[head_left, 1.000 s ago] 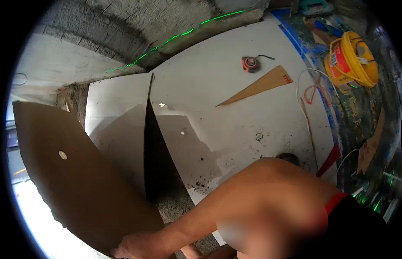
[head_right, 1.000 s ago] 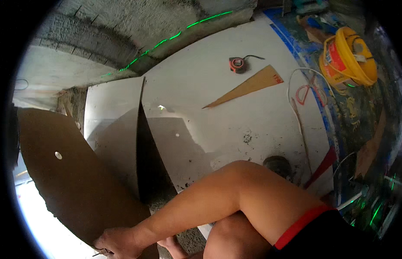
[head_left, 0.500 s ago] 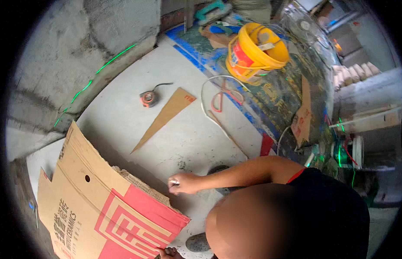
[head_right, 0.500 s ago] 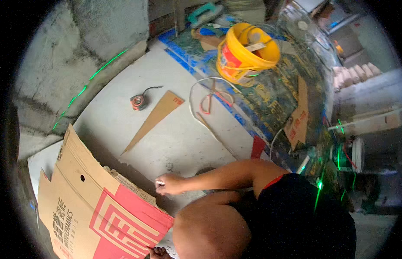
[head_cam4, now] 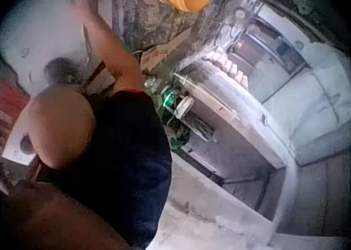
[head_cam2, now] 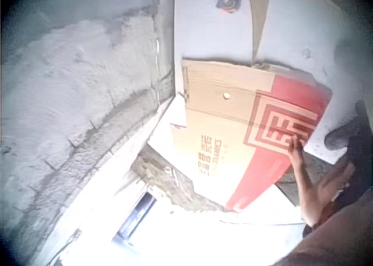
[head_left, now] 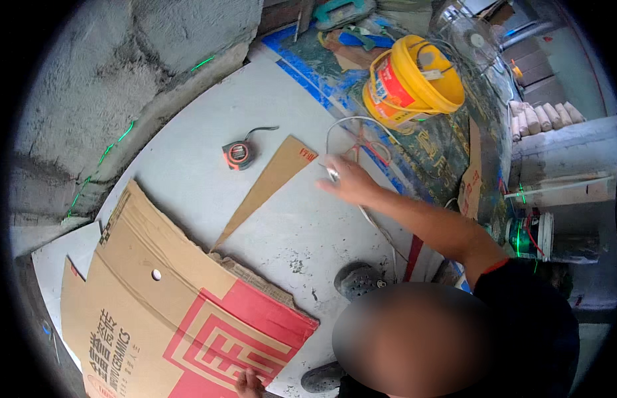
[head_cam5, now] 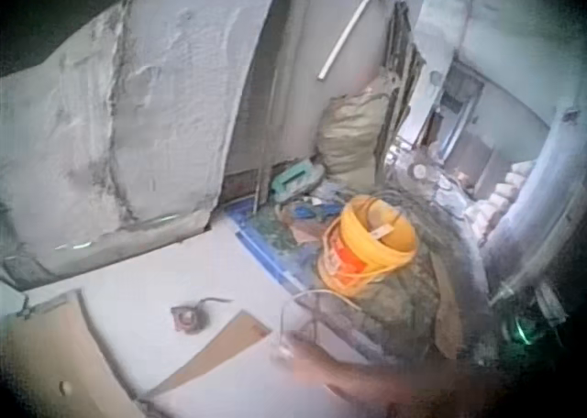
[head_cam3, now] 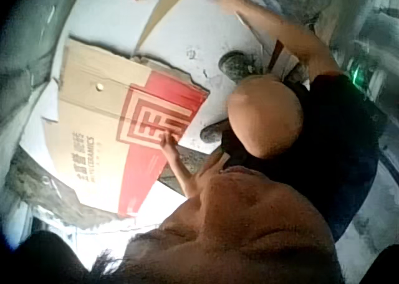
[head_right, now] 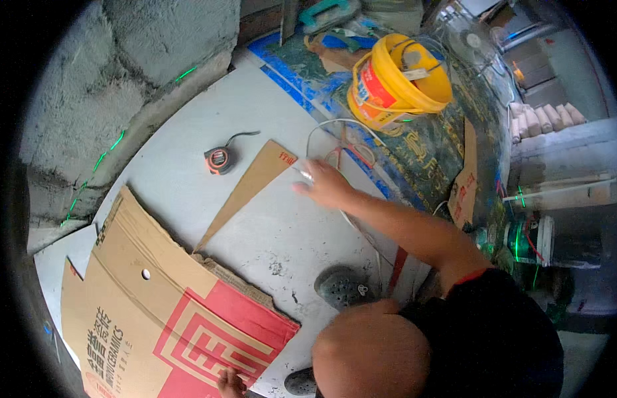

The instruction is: The person measures and marks cardboard and a white pipe using a pen and tape measure, then cuts the cardboard using scissors.

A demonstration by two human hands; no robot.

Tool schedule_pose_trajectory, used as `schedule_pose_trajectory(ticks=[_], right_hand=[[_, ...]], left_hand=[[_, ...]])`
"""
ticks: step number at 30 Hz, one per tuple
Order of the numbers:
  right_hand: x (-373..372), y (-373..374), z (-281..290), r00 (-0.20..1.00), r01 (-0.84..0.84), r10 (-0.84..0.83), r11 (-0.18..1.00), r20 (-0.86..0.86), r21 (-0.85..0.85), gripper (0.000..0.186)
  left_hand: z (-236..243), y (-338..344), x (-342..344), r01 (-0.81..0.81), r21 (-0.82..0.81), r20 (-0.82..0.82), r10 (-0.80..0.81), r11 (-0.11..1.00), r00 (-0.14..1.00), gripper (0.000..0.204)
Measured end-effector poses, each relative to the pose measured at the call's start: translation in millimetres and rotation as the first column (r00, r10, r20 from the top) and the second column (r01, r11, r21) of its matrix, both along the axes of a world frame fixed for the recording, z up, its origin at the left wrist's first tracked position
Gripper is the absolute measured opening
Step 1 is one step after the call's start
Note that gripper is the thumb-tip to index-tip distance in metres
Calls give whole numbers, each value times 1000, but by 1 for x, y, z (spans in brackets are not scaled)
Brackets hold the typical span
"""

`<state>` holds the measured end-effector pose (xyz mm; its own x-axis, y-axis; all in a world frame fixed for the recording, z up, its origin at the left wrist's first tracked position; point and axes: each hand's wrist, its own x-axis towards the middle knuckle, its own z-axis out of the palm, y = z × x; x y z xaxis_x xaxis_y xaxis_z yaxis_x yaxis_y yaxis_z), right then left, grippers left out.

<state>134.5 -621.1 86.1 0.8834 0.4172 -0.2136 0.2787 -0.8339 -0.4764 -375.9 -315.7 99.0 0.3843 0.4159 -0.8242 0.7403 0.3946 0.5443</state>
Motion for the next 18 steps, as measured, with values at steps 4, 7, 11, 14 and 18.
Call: schedule_pose_trajectory(ticks=[4, 7, 11, 14, 18], right_hand=[[69, 65, -43, 998, 43, -27, 947, 55, -317, 115], [88, 83, -18, 997, -16, -12, 920, -70, -392, 116], [89, 54, -15, 993, -72, 34, 939, -116, -335, 93], [66, 52, 26, 856, 37, -149, 973, -495, -229, 77], [55, -22, 49, 749, 414, -272, 904, -604, 108, 43]], left_hand=[[31, 29, 68, 106, 164, -41, -100, 981, 994, 36], [28, 24, 72, 91, 353, 66, -122, 931, 990, 30], [7, 9, 60, 307, 455, -77, -306, 836, 949, 24], [6, 37, 54, 413, 552, 9, -500, 725, 866, 16], [28, 69, 102, 595, 642, -101, -715, 484, 691, 16]])
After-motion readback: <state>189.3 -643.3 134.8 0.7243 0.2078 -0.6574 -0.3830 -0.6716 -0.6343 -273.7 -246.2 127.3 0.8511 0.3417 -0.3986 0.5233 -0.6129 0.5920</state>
